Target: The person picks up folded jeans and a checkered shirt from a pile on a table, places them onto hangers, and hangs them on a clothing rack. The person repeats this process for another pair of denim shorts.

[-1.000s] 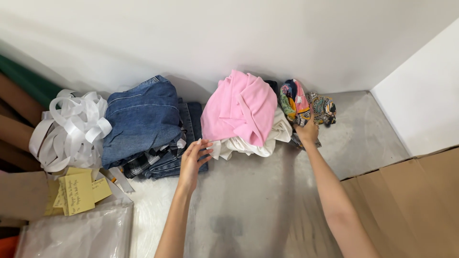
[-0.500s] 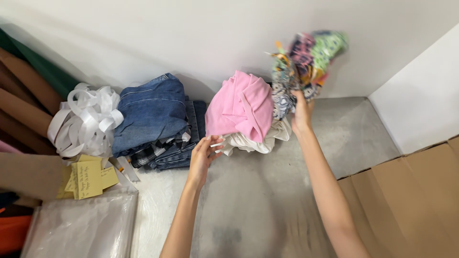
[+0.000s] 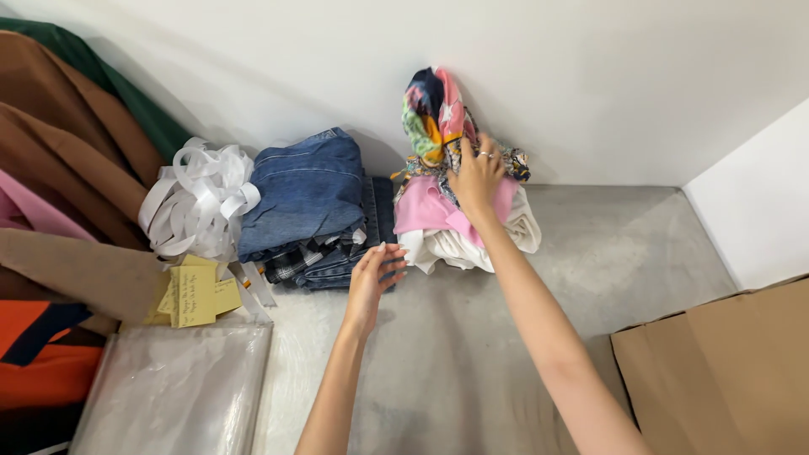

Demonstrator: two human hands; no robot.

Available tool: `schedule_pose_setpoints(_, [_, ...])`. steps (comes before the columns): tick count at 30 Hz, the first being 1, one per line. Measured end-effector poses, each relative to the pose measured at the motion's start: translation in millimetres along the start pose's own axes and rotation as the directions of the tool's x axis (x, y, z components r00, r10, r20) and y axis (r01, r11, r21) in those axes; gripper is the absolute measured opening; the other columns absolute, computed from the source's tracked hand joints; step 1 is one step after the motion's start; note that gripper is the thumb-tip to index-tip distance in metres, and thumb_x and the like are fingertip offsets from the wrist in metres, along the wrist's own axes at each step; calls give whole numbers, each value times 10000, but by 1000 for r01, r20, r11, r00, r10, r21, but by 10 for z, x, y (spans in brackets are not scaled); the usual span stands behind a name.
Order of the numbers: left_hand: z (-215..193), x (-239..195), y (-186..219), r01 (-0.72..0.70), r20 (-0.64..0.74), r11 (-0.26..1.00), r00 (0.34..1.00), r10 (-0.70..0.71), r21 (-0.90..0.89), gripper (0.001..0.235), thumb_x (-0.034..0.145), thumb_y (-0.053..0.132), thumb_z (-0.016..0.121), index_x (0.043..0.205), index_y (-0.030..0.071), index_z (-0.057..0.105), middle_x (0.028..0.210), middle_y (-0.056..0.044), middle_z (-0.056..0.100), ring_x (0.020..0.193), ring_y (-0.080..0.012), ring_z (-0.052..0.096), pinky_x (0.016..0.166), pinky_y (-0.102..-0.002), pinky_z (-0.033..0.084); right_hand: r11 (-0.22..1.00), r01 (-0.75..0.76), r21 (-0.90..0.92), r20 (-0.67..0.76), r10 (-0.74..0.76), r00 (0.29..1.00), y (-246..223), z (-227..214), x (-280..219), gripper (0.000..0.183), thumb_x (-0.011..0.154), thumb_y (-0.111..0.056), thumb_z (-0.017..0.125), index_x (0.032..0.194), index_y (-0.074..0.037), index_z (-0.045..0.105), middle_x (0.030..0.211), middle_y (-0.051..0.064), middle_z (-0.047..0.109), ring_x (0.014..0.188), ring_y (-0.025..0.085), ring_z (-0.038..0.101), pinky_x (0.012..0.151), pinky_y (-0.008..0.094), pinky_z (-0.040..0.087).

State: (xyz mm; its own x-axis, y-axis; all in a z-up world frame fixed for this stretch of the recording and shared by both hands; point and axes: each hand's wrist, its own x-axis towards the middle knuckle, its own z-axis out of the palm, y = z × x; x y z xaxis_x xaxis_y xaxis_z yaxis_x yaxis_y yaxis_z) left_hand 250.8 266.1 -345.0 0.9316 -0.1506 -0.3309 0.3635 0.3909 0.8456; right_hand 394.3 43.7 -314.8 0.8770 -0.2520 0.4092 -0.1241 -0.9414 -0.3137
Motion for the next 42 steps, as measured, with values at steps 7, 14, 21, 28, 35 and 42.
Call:
schedule_pose_setpoints(7, [-106, -1, -63, 14, -19, 1000, 1000, -14, -10, 336, 1053, 312, 528, 1137, 38, 704, 1108, -135, 744, 992, -233, 712, 911, -417, 575, 999, -46, -1, 224, 45, 974, 80, 116, 24, 668, 904, -430, 635, 1477, -112, 510, 1586, 210, 397, 1502, 466, 216, 1144, 722, 185])
schedule_pose_setpoints(14, [-22, -18, 36, -2, 18, 1000, 1000, 2, -19, 330, 1058, 304, 506, 1136, 43, 692, 1106, -123, 728, 1003, -221, 692, 922, -410, 565, 532, -356, 768, 148, 393, 908, 544, 439, 350, 625, 1035, -403, 607, 1428, 29, 386, 1227, 185, 469, 1118, 325, 441, 943, 445, 356])
schedule_pose_setpoints(21, [48, 80, -83, -12, 37, 1000, 999, 13, -19, 332, 1050, 319, 512, 1140, 55, 691, 1093, -111, 732, 994, -211, 687, 909, -399, 565, 778, -476, 409, -75, 549, 833, 1088, 754, 455, 564, 800, -306, 760, 1208, -149, 404, 1306, 126, 313, 1232, 447, 394, 1047, 576, 385])
schedule_pose_setpoints(28, [43, 34, 12, -48, 27, 999, 998, 48, -11, 316, 1055, 299, 497, 1130, 60, 690, 1091, -112, 735, 984, -210, 691, 896, -394, 565, 825, 237, 513, -444, 19, 896, 402, 2, 169, 494, 836, 115, 582, 1299, -56, 601, 1398, 162, 508, 1332, 389, 444, 1109, 530, 326])
schedule_pose_setpoints(35, [71, 9, 48, -65, 40, 998, 997, 65, -6, 313, 1063, 284, 493, 1128, 52, 693, 1092, -123, 737, 992, -223, 697, 903, -409, 565, 781, 618, -95, -418, -595, 687, -53, -102, 48, 307, 888, -272, 645, 1185, -275, 722, 1581, 22, 440, 1422, 259, 382, 1134, 523, 217])
schedule_pose_setpoints(42, [59, 30, -28, -51, 40, 998, 998, 52, -19, 320, 1061, 290, 489, 1137, 60, 698, 1082, -112, 741, 979, -210, 700, 894, -388, 565, 842, 495, -214, 322, -418, 850, -161, 511, -154, 616, 847, -590, 626, 1356, -243, 618, 1524, 98, 523, 1484, 342, 351, 1175, 607, 126])
